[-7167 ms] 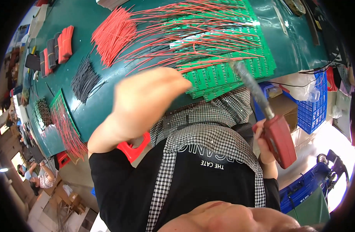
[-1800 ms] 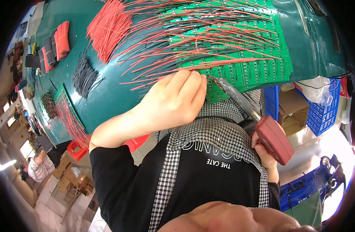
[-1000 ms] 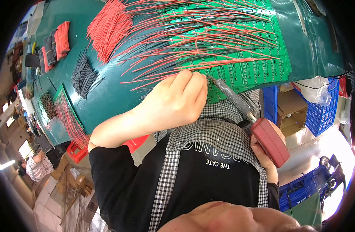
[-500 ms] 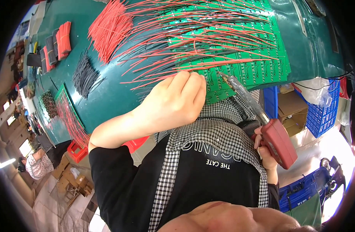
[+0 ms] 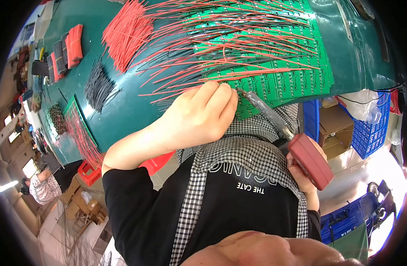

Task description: Soldering multiple sets of wires onto a series of circuit boards on a factory workbench.

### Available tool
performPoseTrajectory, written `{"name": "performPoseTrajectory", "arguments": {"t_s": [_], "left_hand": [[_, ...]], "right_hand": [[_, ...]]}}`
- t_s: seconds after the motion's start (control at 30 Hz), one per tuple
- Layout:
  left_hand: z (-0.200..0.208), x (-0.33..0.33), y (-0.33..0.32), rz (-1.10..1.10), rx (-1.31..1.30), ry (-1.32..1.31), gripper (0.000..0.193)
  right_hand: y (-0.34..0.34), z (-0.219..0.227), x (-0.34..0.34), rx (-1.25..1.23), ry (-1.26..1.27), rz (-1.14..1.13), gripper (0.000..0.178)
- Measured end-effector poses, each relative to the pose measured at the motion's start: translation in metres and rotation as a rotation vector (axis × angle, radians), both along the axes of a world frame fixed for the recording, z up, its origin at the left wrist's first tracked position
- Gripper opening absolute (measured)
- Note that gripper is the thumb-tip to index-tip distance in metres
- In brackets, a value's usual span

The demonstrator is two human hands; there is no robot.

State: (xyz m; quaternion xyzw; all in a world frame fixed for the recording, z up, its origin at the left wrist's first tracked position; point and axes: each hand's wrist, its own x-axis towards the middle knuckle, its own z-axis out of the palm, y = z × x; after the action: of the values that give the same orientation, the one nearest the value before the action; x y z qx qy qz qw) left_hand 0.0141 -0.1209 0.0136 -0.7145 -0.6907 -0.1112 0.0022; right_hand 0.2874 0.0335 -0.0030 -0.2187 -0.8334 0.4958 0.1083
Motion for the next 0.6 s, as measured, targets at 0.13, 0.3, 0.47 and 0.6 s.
{"name": "performPoseTrajectory", "arguments": {"t_s": [0.13, 0.3, 0.47, 0.6], "left_hand": [[-0.004, -0.005, 0.006, -0.010, 0.005, -0.017, 0.034], [0.006, -0.011, -0.003, -0.007, -0.034, -0.005, 0.034], [-0.007, -0.009, -0.010, -0.061, 0.166, -0.022, 0.017], [-0.020, -0.002, -0.015, -0.086, 0.253, 0.022, 0.015]], "right_hand": [[0.000, -0.016, 0.018, -0.246, -0.026, -0.095, 0.064], [0.001, -0.020, 0.025, -0.210, -0.002, -0.080, 0.057], [-0.020, 0.008, 0.005, -0.630, -0.033, -0.280, 0.046], [-0.010, -0.019, 0.026, -0.675, -0.133, -0.228, 0.042]]}}
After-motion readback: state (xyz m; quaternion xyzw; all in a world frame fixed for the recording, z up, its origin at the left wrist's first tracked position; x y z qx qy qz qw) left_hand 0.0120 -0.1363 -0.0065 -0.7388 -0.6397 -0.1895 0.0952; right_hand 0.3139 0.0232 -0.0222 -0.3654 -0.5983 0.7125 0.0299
